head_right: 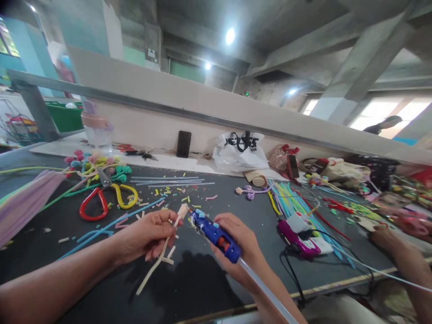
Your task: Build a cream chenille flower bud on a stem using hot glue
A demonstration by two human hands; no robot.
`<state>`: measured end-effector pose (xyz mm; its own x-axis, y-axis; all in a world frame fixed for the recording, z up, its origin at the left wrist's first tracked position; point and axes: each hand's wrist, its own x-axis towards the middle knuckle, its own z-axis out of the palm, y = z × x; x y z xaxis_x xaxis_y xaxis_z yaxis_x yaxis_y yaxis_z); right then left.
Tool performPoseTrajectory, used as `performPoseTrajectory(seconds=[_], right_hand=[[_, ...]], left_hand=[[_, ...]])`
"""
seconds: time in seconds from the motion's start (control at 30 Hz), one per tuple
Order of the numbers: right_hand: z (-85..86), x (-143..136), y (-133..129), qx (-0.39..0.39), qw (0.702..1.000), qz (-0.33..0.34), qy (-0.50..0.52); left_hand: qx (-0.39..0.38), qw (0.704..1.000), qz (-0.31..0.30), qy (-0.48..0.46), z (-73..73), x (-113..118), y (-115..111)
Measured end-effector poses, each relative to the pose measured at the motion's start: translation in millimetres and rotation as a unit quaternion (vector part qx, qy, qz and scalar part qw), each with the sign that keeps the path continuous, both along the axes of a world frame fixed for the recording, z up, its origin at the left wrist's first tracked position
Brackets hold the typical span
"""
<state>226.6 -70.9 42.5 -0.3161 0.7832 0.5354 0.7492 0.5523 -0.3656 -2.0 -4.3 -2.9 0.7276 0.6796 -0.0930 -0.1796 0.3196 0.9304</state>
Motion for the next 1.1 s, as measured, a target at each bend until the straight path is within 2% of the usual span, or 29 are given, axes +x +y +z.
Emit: performPoseTrajectory(seconds=[0.17, 0.47, 0.7, 1.0, 1.1], right_hand=[[0.5, -3, -3, -0.023, 0.998, 0.039, -0.033], [-5.3, -2, -1, -0.009, 0.997, -0.017, -0.07], [-7.0, 2, -1, -0.009, 0.994, -0.021, -0.105], [-9.3, -1, 0, -0.005, 0.981, -0.078, -0.178], [-11.8, -1, 1, 0.007, 0.974, -0.093, -0.207]], left_hand=[[0.031, 0.999, 0.027, 0.015, -1.5, 1, 1], [0.081, 0.993, 0.056, 0.057, -4.6, 6, 1], [0.09, 0.993, 0.056, 0.061, -7.5, 6, 1], [0.094, 0.99, 0.062, 0.086, 0.4, 6, -2], [0.094, 0.99, 0.06, 0.084, -1.2, 6, -1]])
